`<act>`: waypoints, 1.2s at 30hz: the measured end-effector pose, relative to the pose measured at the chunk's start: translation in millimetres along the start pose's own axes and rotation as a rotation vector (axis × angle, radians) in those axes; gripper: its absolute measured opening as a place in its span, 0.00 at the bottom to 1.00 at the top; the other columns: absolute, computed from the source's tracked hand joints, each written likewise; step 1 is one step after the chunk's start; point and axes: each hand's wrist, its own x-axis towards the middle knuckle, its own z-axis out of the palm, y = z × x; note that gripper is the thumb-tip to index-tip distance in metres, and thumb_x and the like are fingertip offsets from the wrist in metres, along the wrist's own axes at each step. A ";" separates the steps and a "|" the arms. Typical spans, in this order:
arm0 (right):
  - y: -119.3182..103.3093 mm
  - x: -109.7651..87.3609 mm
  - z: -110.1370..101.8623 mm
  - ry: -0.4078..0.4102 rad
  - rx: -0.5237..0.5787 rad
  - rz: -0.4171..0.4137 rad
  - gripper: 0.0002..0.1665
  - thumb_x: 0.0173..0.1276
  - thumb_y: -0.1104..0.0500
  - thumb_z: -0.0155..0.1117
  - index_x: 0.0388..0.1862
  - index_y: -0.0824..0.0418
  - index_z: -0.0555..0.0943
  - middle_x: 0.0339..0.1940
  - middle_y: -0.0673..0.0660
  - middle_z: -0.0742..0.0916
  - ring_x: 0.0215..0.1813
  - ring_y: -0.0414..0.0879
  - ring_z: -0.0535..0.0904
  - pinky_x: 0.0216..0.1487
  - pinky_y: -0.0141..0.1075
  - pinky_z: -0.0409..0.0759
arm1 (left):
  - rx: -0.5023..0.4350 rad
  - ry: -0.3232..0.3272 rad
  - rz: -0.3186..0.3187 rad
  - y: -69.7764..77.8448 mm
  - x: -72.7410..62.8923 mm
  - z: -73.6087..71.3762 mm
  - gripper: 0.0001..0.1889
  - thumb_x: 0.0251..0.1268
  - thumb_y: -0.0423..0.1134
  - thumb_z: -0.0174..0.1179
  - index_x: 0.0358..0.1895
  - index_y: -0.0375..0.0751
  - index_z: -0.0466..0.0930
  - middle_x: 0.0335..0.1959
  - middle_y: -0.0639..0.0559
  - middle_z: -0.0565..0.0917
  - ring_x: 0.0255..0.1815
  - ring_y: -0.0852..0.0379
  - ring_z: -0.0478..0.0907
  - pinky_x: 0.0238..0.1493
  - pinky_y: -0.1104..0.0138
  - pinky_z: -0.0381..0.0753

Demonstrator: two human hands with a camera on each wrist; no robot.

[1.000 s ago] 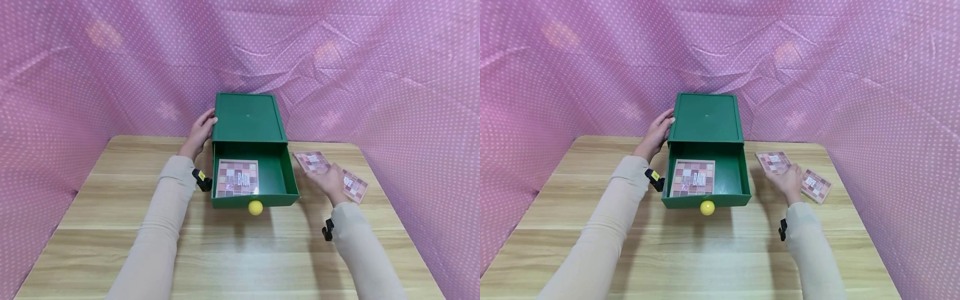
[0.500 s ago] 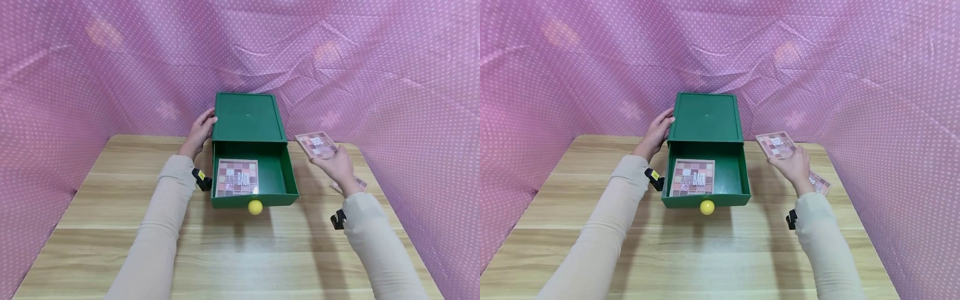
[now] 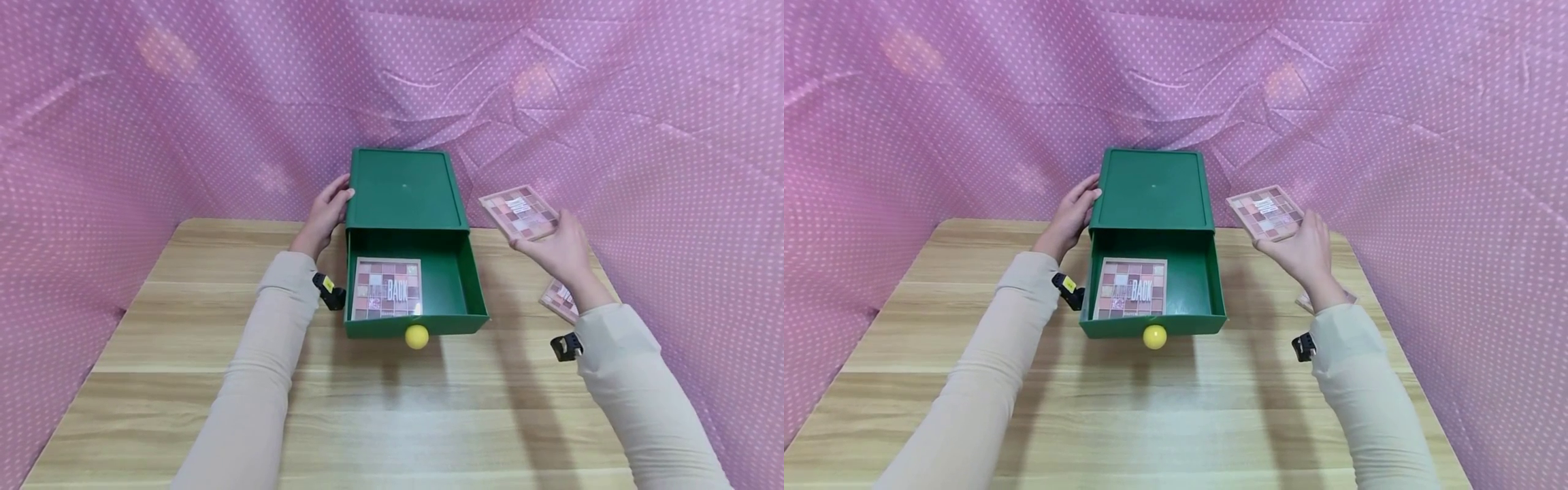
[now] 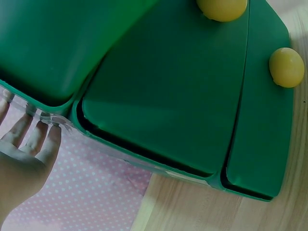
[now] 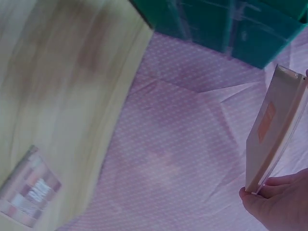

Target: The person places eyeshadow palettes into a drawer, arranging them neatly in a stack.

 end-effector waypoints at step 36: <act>-71.4 -35.8 17.7 -0.347 0.225 -0.354 0.58 0.37 0.53 0.74 0.65 0.63 0.52 0.58 0.58 0.66 0.61 0.52 0.56 0.58 0.51 0.54 | 0.004 -0.011 0.026 0.7 -2.6 0.0 0.24 0.62 0.42 0.48 0.63 0.51 0.59 0.59 0.54 0.63 0.48 0.53 0.68 0.41 0.67 0.71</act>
